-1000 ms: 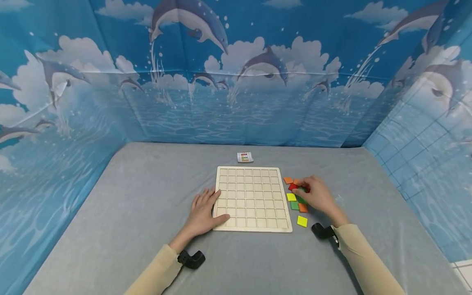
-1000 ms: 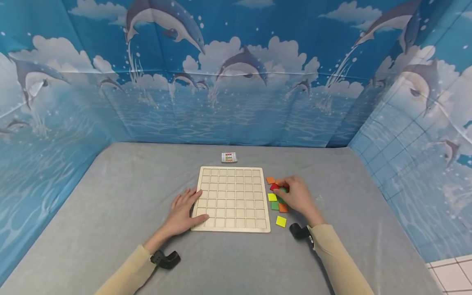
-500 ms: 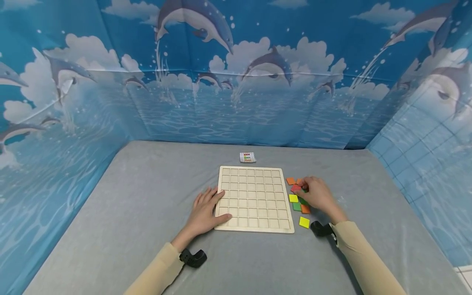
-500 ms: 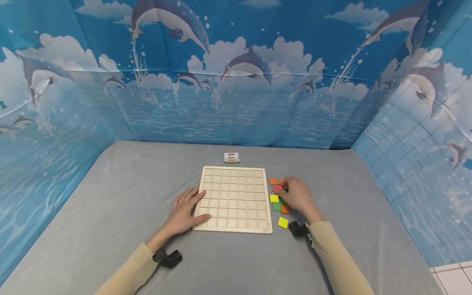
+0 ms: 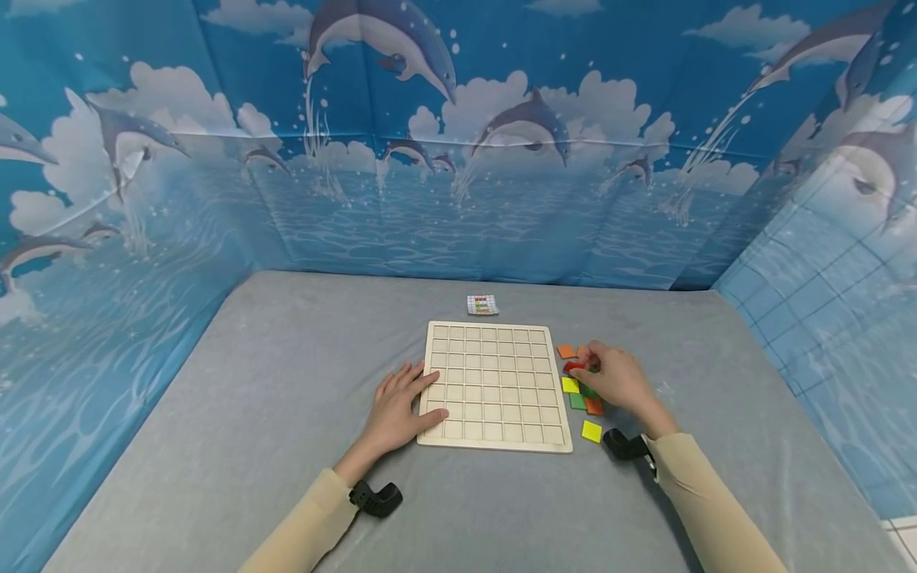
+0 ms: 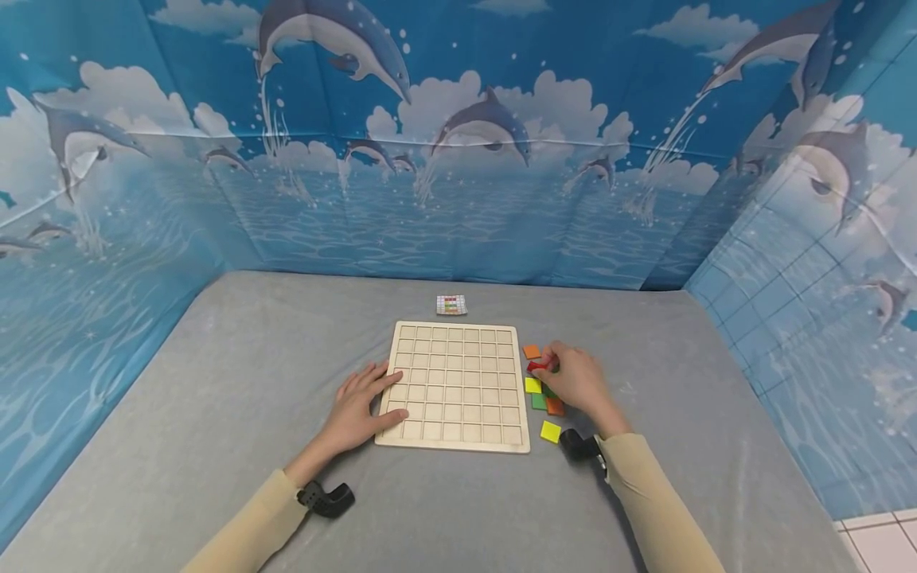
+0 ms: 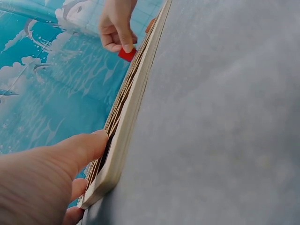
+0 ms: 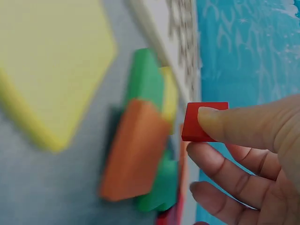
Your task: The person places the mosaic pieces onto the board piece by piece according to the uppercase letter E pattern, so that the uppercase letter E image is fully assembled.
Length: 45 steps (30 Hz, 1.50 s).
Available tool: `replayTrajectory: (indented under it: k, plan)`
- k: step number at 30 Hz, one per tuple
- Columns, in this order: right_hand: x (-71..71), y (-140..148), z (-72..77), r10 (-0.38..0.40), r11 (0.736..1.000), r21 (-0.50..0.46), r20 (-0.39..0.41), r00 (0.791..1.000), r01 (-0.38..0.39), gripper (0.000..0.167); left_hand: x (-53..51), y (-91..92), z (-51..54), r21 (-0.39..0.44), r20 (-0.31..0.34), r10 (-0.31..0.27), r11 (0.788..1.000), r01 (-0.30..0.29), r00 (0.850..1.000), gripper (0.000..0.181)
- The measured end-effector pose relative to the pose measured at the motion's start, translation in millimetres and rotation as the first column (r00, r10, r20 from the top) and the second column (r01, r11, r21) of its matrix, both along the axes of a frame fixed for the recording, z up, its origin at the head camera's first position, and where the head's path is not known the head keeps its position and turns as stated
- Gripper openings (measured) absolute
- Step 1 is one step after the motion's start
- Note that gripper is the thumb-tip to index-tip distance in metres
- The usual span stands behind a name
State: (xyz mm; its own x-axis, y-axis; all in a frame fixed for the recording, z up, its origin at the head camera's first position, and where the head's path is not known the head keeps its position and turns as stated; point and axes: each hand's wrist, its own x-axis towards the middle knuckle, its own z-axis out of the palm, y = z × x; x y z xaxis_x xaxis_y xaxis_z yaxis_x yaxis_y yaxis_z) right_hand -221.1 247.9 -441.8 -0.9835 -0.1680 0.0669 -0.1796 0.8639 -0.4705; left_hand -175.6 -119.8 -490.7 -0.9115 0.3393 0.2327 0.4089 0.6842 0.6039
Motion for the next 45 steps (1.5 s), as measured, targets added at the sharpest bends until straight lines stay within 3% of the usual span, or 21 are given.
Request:
replayTrajectory:
  k: [10, 22, 30, 38, 45]
  plan:
    - [-4.9, -32, 11.9, 0.079, 0.989, -0.128, 0.047, 0.996, -0.073, 0.018, -0.7, -0.7, -1.1, 0.005, 0.0, 0.007, 1.0, -0.007, 1.0, 0.059]
    - [-22.7, -76, 5.8, 0.229, 0.94, -0.249, -0.047, 0.972, -0.234, 0.016, -1.2, -0.7, -2.9, 0.029, -0.017, 0.01, 1.0, -0.009, 1.0, 0.052]
    - [-33.5, -110, -3.2, 0.209, 0.936, -0.29, 0.003, 0.978, -0.199, 0.01, -0.8, 0.0, -3.7, 0.02, -0.019, 0.014, 1.0, -0.014, 1.0, 0.051]
    - [-43.5, -130, -10.7, 0.137, 0.96, -0.238, -0.058, 0.989, -0.147, 0.007, -0.4, 1.0, -0.9, 0.021, -0.016, 0.012, 1.0, -0.012, 1.0, 0.052]
    - [-50.6, -138, -14.8, 0.11, 0.972, -0.202, -0.059, 0.992, -0.12, 0.006, -1.5, -0.2, -0.5, 0.012, -0.028, 0.013, 1.0, -0.013, 1.0, 0.051]
